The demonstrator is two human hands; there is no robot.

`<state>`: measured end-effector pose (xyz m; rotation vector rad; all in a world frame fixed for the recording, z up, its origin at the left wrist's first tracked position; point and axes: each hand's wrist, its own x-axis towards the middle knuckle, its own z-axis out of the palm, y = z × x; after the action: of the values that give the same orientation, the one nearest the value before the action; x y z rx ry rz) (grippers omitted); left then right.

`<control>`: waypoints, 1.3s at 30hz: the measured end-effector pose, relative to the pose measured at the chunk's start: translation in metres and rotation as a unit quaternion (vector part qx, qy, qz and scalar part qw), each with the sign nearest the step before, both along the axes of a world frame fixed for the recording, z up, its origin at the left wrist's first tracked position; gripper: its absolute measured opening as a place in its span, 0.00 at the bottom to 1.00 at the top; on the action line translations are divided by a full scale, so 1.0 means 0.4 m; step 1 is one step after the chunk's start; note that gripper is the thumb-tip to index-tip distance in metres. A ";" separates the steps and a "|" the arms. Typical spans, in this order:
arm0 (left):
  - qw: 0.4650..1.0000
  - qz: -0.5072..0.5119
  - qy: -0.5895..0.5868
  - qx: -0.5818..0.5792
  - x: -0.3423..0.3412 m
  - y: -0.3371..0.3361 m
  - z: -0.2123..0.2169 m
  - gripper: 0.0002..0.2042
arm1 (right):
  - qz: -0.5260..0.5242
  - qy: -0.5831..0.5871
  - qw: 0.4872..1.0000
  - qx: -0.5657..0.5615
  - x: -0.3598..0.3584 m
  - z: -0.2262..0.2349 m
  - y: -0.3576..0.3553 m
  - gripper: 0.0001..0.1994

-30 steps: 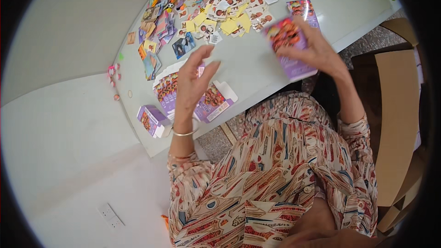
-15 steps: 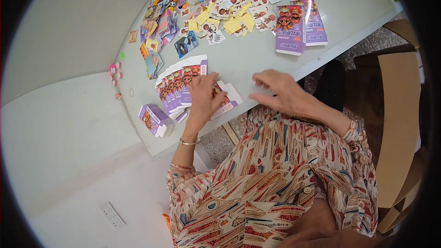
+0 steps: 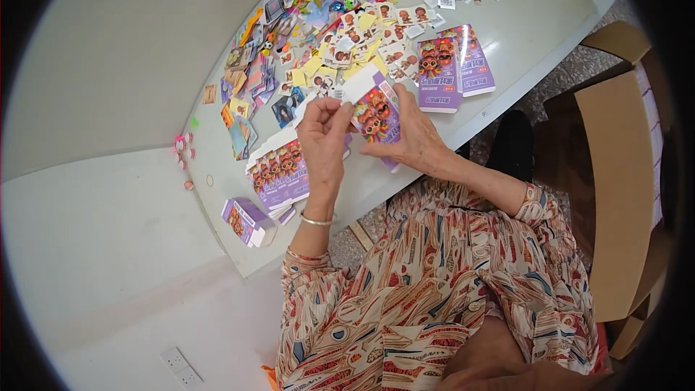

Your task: Organizing and packing small product sets into bags and boxes.

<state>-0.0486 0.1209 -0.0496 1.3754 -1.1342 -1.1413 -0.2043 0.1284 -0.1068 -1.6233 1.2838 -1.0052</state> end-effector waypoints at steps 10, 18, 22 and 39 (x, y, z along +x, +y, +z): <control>0.999 -0.025 -0.023 -0.030 0.008 0.060 -0.035 0.17 | 0.058 -0.003 0.993 0.100 -0.036 0.029 -0.014 0.49; 0.980 -0.119 0.103 0.121 0.058 0.058 -0.097 0.17 | 0.161 -0.076 0.978 0.108 -0.078 0.002 -0.019 0.39; 0.974 -0.189 -0.031 0.118 0.059 0.049 -0.051 0.24 | 0.172 -0.055 0.980 0.082 -0.090 -0.005 -0.011 0.39; 0.867 -0.326 -0.370 -0.067 0.034 0.071 -0.049 0.29 | 0.202 0.100 0.970 0.087 -0.093 0.009 0.001 0.34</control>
<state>-0.0349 0.1492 -0.0691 1.3892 -2.3224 -0.9464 -0.2417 0.1286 -0.1032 -1.7853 1.0726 -0.4781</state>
